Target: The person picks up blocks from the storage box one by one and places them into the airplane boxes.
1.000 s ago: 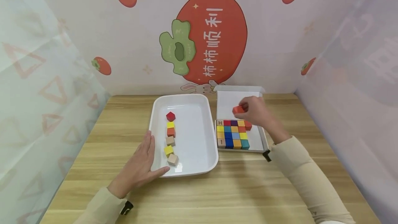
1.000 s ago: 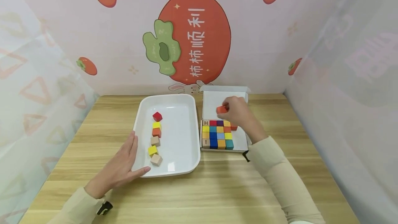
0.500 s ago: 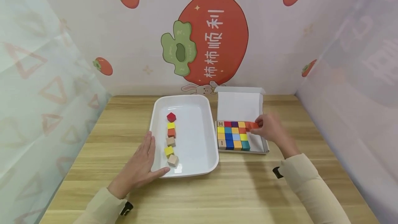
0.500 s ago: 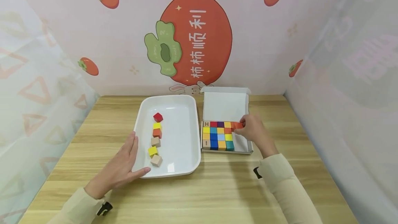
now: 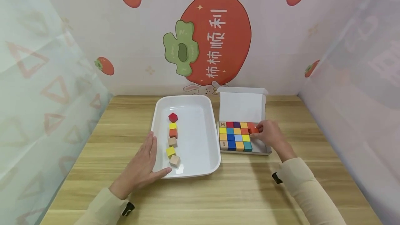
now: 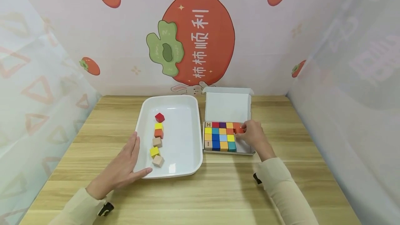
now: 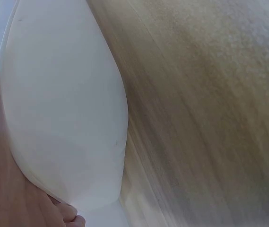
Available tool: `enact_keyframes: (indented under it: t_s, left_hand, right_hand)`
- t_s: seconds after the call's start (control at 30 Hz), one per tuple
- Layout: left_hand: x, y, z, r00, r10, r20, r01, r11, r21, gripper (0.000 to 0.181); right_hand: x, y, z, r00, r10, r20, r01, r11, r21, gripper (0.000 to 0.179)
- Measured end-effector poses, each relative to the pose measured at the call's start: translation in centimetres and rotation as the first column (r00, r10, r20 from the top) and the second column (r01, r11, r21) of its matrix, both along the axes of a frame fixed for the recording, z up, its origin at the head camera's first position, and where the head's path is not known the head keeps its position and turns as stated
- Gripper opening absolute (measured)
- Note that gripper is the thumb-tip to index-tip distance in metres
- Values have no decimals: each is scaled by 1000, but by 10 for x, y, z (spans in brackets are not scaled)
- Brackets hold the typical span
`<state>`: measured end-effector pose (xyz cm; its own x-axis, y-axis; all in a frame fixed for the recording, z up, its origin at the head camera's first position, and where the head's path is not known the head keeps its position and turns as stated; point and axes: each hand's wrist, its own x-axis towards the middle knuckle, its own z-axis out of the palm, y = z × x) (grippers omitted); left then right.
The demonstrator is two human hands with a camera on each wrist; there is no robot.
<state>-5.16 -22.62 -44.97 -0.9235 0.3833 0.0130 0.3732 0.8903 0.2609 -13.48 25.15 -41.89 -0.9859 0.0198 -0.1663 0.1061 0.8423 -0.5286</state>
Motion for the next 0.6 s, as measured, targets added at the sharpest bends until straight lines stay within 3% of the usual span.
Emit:
enact_keyframes:
  t_s: [0.37,0.6]
  left_hand:
    - [0,1,0,1000,6,-2,-6,1000,-7,121]
    - [0,1,0,1000,11,2,-11,1000,-7,121]
  right_hand:
    - [0,-2,-16,1000,-24,-17,23,999,-40,46]
    - [0,-2,-16,1000,18,-17,-19,999,-49,48]
